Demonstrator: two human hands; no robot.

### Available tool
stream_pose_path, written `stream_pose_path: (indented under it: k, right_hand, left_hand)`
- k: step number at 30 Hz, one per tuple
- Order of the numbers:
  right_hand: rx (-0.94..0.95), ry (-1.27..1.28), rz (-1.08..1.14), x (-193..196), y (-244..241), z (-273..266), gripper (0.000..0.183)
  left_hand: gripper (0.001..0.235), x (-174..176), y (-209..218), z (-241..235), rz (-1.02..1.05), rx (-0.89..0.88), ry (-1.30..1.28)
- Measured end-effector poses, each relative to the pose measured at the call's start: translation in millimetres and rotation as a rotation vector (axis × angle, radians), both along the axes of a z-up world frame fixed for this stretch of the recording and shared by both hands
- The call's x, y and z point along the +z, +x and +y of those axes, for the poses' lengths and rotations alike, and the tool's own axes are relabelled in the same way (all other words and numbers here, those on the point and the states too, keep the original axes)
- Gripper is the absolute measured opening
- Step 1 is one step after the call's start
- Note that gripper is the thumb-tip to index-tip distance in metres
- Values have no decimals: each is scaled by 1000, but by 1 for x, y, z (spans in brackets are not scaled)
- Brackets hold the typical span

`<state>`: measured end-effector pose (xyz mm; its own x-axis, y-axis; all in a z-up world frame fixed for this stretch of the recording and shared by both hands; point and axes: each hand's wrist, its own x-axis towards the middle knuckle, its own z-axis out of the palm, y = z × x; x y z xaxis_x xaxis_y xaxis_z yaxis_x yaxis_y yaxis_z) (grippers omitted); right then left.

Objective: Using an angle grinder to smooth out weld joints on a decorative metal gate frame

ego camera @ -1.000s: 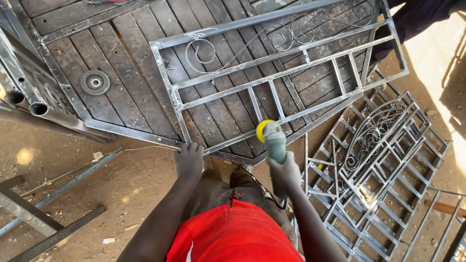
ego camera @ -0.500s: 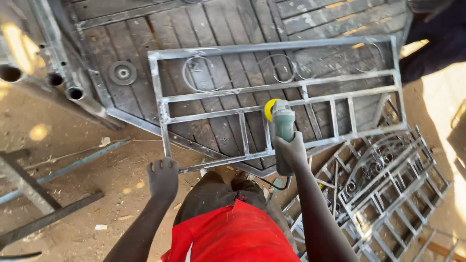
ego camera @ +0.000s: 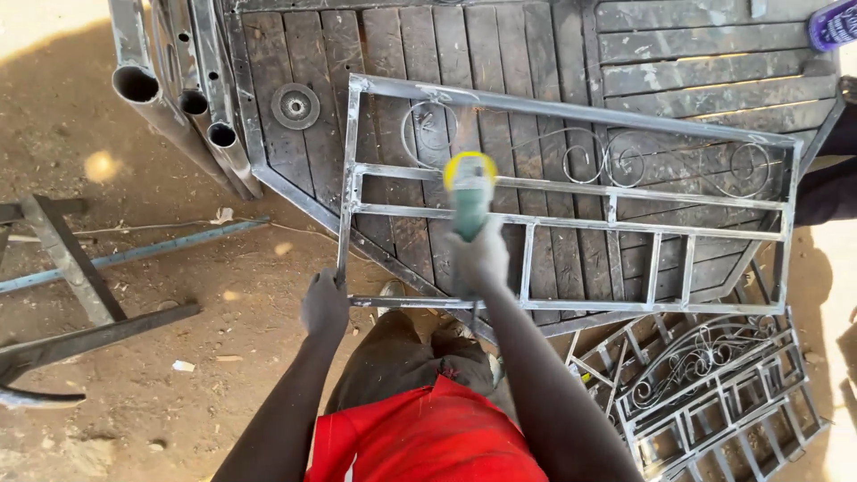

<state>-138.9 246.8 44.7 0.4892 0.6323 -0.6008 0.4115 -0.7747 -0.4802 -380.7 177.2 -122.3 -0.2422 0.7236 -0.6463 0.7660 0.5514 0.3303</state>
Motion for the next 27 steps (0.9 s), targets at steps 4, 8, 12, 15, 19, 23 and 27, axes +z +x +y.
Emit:
stream_pose_path:
  k: [4,8,12,15,19,23,27]
  right_hand:
    - [291,-83,-17,-27,-33,17,55]
    - [394,-88,-28,-16,-41,15,54]
    - [193,-101,11,-16,-27,-1,54]
    - [26,-76,-23,-23,-13,-10,57]
    - [-33,-55,-12,-10,-29,-2,63]
    - [186,-125,-18,-21,-63,17,56]
    - [253,-141,82,-13,-88,28,60]
  left_hand:
    - [23,-5,-4,5,29,-41,-8]
    - [23,29,6,12,14,-41,-41]
    - [22,-9,6,11,93,-49,-56]
    - [28,38,38,19,105,-34,-19]
    - [55,77,88,17,-648,333,-79]
    - [86,143,112,34,-943,646,-274]
    - [98,157,98,44,-944,944,-236]
